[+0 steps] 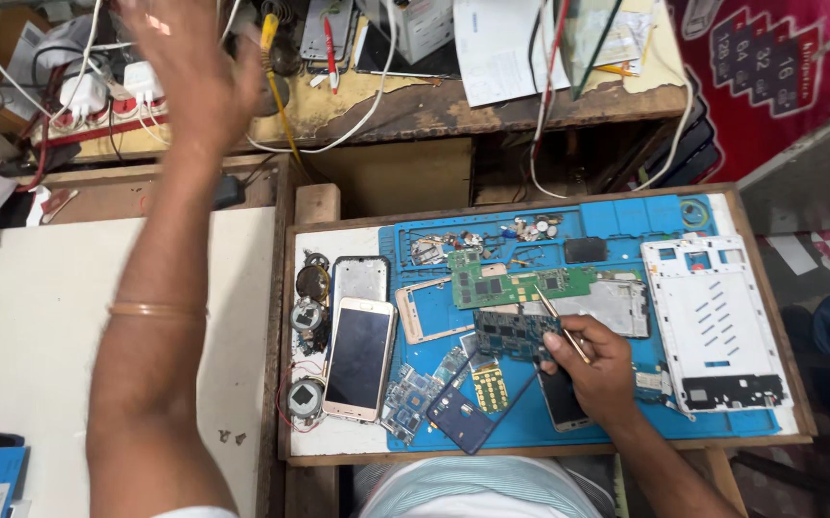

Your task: The person holds a blue circuit board over a cluttered repair mat and uses a screwdriver to work on its components, turning the board over and repositioning it to reach different sides. They continue probing and adjusting points on the board throughout the episode.

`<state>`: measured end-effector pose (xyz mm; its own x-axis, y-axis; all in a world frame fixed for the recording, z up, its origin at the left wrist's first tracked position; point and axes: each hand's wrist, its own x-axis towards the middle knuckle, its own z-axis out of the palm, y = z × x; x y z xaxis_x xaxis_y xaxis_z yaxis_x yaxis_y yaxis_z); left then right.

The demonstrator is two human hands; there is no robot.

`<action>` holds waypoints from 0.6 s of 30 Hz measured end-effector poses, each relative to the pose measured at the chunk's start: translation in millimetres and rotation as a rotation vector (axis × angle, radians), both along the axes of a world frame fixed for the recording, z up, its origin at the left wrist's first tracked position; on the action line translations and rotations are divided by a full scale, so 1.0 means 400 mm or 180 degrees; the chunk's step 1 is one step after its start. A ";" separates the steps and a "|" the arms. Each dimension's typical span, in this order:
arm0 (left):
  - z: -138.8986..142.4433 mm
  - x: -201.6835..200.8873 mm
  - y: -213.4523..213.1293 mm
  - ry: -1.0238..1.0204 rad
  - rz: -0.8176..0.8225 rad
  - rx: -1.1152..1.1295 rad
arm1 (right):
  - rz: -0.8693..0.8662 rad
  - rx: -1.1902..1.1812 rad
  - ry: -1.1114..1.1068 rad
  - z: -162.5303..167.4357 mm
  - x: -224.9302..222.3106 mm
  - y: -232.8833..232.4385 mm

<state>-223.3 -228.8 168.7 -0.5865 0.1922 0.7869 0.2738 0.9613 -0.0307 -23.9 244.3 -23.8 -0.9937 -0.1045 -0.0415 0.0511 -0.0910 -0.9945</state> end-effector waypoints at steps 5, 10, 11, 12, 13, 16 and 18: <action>-0.067 0.176 0.273 -0.1310 -0.0891 -0.0323 | -0.0149 -0.0391 0.0153 0.011 -0.019 -0.010; -0.068 0.277 0.447 -0.1302 -0.1372 0.0014 | -0.0231 -0.1024 0.0148 0.017 -0.036 -0.017; -0.078 0.292 0.466 -0.1309 -0.1433 0.0341 | -0.0257 -0.1078 0.0148 0.020 -0.038 -0.016; -0.095 0.309 0.482 -0.1310 -0.1491 0.0673 | -0.0281 -0.1127 0.0151 0.023 -0.039 -0.015; -0.118 0.327 0.496 -0.1358 -0.1556 0.1098 | -0.0258 -0.1182 0.0160 0.027 -0.041 -0.013; -0.212 0.387 0.532 -0.1620 -0.1677 0.2398 | -0.0217 -0.1305 0.0153 0.038 -0.045 -0.009; -0.278 0.417 0.558 -0.1957 -0.1663 0.3305 | -0.0229 -0.1319 0.0114 0.042 -0.046 -0.008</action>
<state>-56.4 -5.6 57.6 -0.9410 -0.0247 0.3376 0.3224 0.2387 0.9160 -42.2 241.1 -7.0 -0.9991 -0.0355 0.0242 -0.0039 -0.4857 -0.8741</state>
